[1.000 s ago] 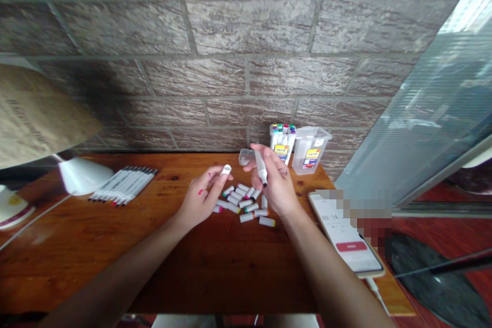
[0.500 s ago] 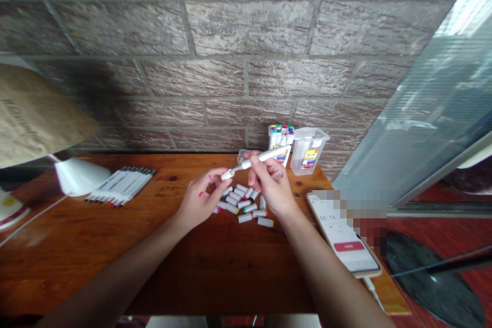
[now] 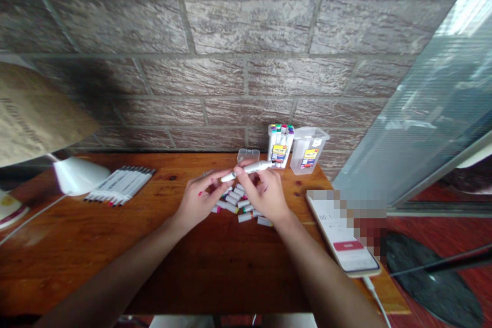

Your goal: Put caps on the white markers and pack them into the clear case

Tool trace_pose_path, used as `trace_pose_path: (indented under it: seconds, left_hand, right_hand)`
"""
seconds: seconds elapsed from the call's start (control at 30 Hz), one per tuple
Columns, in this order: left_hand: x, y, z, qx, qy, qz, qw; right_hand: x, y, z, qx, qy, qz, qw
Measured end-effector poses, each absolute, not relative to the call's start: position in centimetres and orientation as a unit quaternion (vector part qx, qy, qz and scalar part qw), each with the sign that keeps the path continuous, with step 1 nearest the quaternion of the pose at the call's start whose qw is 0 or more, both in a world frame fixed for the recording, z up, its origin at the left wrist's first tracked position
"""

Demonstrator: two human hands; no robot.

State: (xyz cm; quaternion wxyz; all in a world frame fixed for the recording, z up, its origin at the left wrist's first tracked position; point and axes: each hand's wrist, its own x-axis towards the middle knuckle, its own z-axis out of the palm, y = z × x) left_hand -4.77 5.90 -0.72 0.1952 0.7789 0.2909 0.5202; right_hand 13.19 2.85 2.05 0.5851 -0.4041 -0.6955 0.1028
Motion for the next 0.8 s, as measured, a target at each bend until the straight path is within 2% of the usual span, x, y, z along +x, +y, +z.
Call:
trace_pose_path:
  seconds: [0.3, 0.47, 0.67, 0.8]
  left_hand:
    - [-4.5, 5.9, -0.6, 0.737, 0.275, 0.579, 0.213]
    - [-4.5, 6.0, -0.6, 0.729, 0.291, 0.585, 0.205]
    - [-4.5, 6.1, -1.1, 0.737, 0.299, 0.567, 0.214]
    - [-4.5, 6.1, -1.1, 0.737, 0.305, 0.562, 0.218]
  right_hand:
    - [14.0, 3.0, 2.6, -0.445, -0.661, -0.029, 0.604]
    - [14.4, 3.3, 2.4, -0.479, -0.58, 0.07, 0.655]
    - [13.6, 3.1, 2.4, -0.469, -0.553, 0.15, 0.672]
    - [13.3, 3.3, 2.5, -0.465, -0.501, 0.246, 0.687]
